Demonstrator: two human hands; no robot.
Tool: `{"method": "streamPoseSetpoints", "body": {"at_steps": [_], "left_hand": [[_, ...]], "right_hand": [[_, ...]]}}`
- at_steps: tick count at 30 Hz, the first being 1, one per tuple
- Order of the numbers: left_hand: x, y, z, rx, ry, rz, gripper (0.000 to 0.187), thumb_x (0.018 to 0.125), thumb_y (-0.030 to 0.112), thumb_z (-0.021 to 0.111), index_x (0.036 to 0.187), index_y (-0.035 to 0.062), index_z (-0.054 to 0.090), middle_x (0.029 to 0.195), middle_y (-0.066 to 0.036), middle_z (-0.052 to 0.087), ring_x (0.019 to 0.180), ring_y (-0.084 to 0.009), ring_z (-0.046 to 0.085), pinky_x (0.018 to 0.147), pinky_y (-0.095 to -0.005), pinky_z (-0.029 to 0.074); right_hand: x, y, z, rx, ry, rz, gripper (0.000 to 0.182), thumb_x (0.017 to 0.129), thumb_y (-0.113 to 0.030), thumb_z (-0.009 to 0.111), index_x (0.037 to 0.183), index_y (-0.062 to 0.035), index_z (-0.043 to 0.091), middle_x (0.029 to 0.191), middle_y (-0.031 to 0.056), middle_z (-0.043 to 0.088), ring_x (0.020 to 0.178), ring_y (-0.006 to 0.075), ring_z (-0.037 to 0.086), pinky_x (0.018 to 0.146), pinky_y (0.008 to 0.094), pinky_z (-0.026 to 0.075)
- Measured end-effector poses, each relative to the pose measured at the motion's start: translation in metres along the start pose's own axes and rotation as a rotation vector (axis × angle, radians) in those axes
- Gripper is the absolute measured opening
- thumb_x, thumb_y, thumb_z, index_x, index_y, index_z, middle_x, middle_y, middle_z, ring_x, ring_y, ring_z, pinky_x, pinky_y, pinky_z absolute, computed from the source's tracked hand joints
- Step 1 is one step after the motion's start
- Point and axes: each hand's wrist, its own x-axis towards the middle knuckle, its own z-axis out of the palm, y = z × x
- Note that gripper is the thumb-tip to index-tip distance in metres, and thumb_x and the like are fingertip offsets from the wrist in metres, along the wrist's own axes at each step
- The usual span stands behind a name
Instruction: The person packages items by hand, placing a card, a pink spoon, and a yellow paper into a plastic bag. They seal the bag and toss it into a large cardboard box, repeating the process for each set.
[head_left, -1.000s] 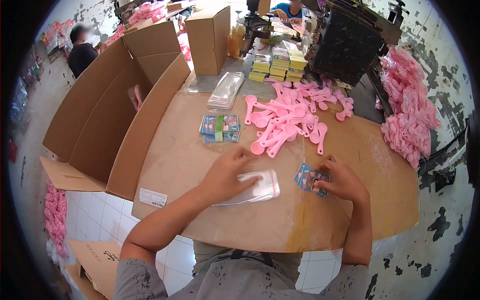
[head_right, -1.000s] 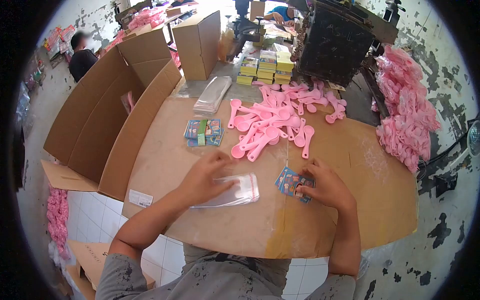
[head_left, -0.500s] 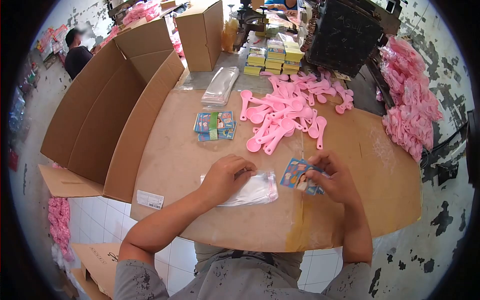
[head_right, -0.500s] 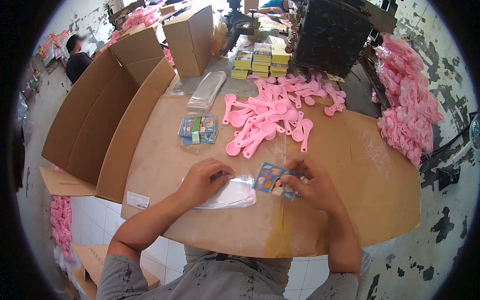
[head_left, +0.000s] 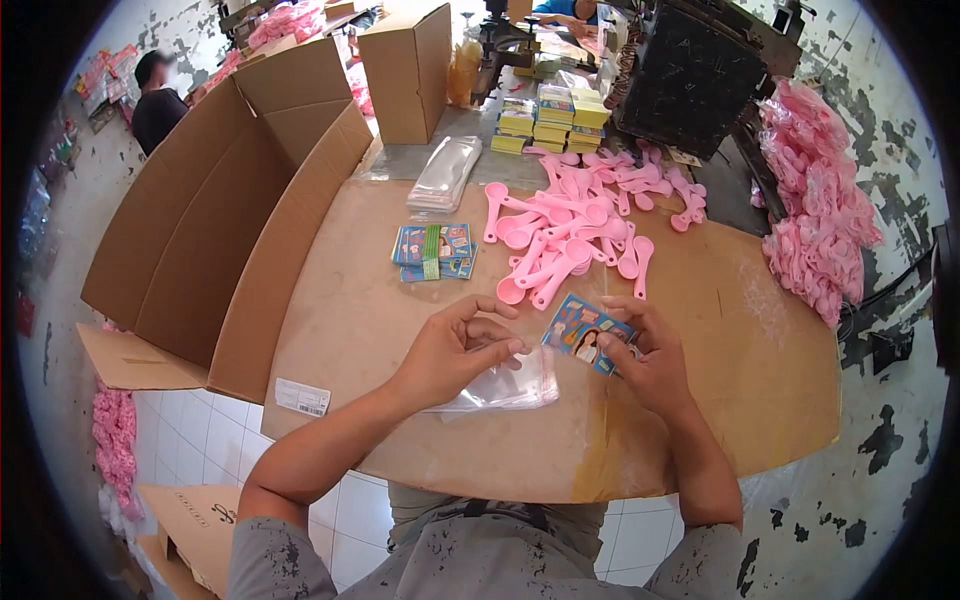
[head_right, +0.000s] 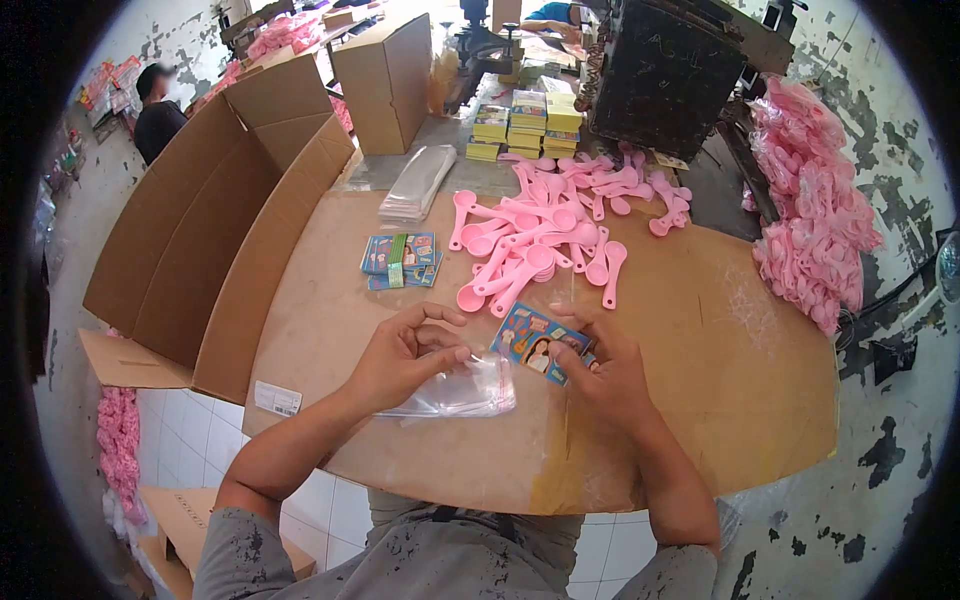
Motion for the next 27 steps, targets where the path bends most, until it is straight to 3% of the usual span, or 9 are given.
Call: {"method": "streamPoseSetpoints", "body": {"at_steps": [1,4,7,10,13,19,22,25,27], "left_hand": [[-0.001,-0.002,0.002,0.029,0.002,0.006,0.035,0.099,0.003,0.071,0.130,0.0006,0.054,0.104,-0.013,0.078,0.097,-0.0158,0.075,0.084,-0.0289,0.059],[-0.002,0.000,0.004,0.068,-0.007,-0.007,0.039,0.099,0.002,0.070,0.134,0.0002,0.054,0.106,-0.014,0.078,0.099,-0.0151,0.074,0.085,-0.0286,0.058],[-0.004,0.001,0.008,0.106,-0.028,-0.001,0.044,0.100,0.001,0.069,0.140,0.0005,0.053,0.107,-0.014,0.078,0.101,-0.0138,0.073,0.085,-0.0280,0.058],[-0.007,0.000,0.012,0.212,-0.099,0.022,0.047,0.101,0.001,0.067,0.145,0.0012,0.051,0.109,-0.014,0.078,0.103,-0.0128,0.072,0.087,-0.0276,0.057],[-0.009,-0.002,0.018,0.321,-0.152,0.022,0.046,0.101,0.004,0.067,0.144,0.0027,0.053,0.106,-0.015,0.078,0.104,-0.0152,0.073,0.088,-0.0309,0.059],[-0.009,-0.005,0.022,0.201,-0.114,0.024,0.043,0.103,0.007,0.066,0.143,0.0027,0.053,0.108,-0.016,0.077,0.102,-0.0175,0.075,0.086,-0.0324,0.061],[-0.010,-0.002,0.020,0.146,-0.106,-0.006,0.042,0.104,0.007,0.065,0.144,0.0025,0.053,0.107,-0.015,0.077,0.101,-0.0174,0.075,0.084,-0.0311,0.061],[-0.010,-0.007,0.018,0.178,-0.116,0.011,0.040,0.104,0.007,0.063,0.143,0.0022,0.053,0.105,-0.013,0.076,0.100,-0.0165,0.074,0.083,-0.0297,0.061],[-0.010,-0.006,0.017,0.186,-0.114,0.008,0.040,0.104,0.005,0.063,0.143,0.0020,0.054,0.105,-0.010,0.075,0.100,-0.0136,0.072,0.082,-0.0279,0.059]], "right_hand": [[-0.001,-0.002,0.002,0.144,0.049,0.075,0.035,0.090,0.005,0.069,0.124,-0.0051,0.071,0.109,0.0103,0.070,0.097,0.0157,0.070,0.082,0.0287,0.055],[-0.002,0.006,0.001,0.107,0.018,-0.017,0.038,0.091,0.005,0.068,0.128,-0.0052,0.069,0.108,0.0091,0.070,0.097,0.0159,0.069,0.082,0.0295,0.056],[0.002,0.000,-0.009,-0.343,-0.205,-0.268,0.042,0.094,0.004,0.069,0.135,-0.0047,0.065,0.109,0.0067,0.069,0.098,0.0138,0.068,0.083,0.0291,0.056],[0.004,0.004,-0.004,-0.369,-0.358,-0.330,0.045,0.095,0.001,0.071,0.139,-0.0043,0.063,0.109,0.0057,0.069,0.096,0.0115,0.068,0.080,0.0286,0.056],[-0.007,-0.008,0.021,0.024,-0.191,0.056,0.041,0.093,0.000,0.074,0.133,-0.0032,0.065,0.105,0.0062,0.070,0.092,0.0113,0.068,0.077,0.0278,0.055],[-0.010,0.004,0.021,0.220,-0.037,0.205,0.025,0.093,-0.004,0.076,0.116,-0.0008,0.069,0.101,0.0066,0.072,0.091,0.0117,0.068,0.077,0.0284,0.055],[-0.005,0.006,0.021,-0.146,-0.129,-0.076,0.016,0.095,-0.011,0.075,0.106,0.0000,0.073,0.100,0.0082,0.073,0.097,0.0167,0.069,0.082,0.0326,0.054],[0.003,0.001,0.015,-0.156,-0.361,-0.171,0.018,0.098,-0.017,0.071,0.101,0.0001,0.075,0.104,0.0107,0.072,0.102,0.0235,0.067,0.088,0.0378,0.053],[0.016,0.013,-0.006,-0.291,-0.216,-0.174,0.020,0.098,-0.018,0.070,0.108,-0.0012,0.075,0.110,0.0116,0.071,0.105,0.0268,0.066,0.091,0.0397,0.052]]}}
